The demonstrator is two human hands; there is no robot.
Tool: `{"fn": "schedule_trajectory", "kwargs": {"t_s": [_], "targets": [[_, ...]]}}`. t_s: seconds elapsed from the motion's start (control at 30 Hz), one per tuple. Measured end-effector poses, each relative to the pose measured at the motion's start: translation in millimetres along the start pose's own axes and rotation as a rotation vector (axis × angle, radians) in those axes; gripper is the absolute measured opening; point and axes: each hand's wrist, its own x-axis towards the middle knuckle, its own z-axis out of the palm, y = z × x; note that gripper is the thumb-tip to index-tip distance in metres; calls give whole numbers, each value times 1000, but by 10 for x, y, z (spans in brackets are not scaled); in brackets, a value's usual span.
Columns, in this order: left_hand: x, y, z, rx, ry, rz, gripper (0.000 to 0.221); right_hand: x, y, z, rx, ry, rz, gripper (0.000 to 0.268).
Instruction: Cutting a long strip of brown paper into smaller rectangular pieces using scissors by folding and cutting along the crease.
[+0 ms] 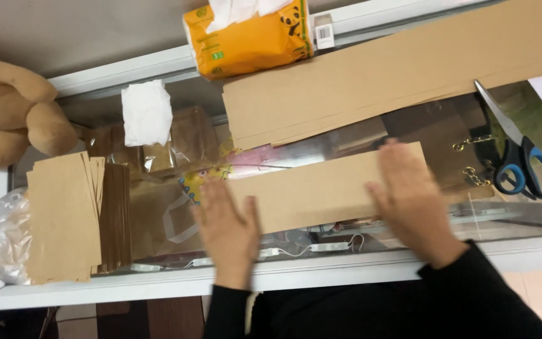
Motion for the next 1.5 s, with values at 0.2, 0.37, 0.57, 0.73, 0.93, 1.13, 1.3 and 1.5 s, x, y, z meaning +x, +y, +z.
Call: {"fn": "schedule_trajectory", "kwargs": {"t_s": [0.2, 0.37, 0.57, 0.73, 0.93, 1.13, 1.3, 1.5], "targets": [[13, -106, -63, 96, -62, -45, 85, -99, 65, 45, 10, -116, 199, 68], [-151, 732, 26, -184, 49, 304, 68, 186, -638, 71, 78, 63, -53, 53], [-89, 174, 211, -86, 179, 172, 69, 57, -205, 111, 48, 53, 60, 57], [41, -151, -115, 45, -41, -37, 77, 99, -5, -97, 144, -285, 327, 68], [-26, 635, 413, 197, 289, 484, 58, 238, -733, 150, 84, -66, -73, 52], [-10, -161, 175, -28, 186, 227, 67, 7, 23, -56, 184, -191, 245, 60], [-1, -63, -36, 94, -116, -51, 72, 164, -139, -181, 122, -459, 427, 67], [-213, 579, 358, -28, -19, 404, 69, 97, -565, 297, 128, -227, 25, 61]]}}
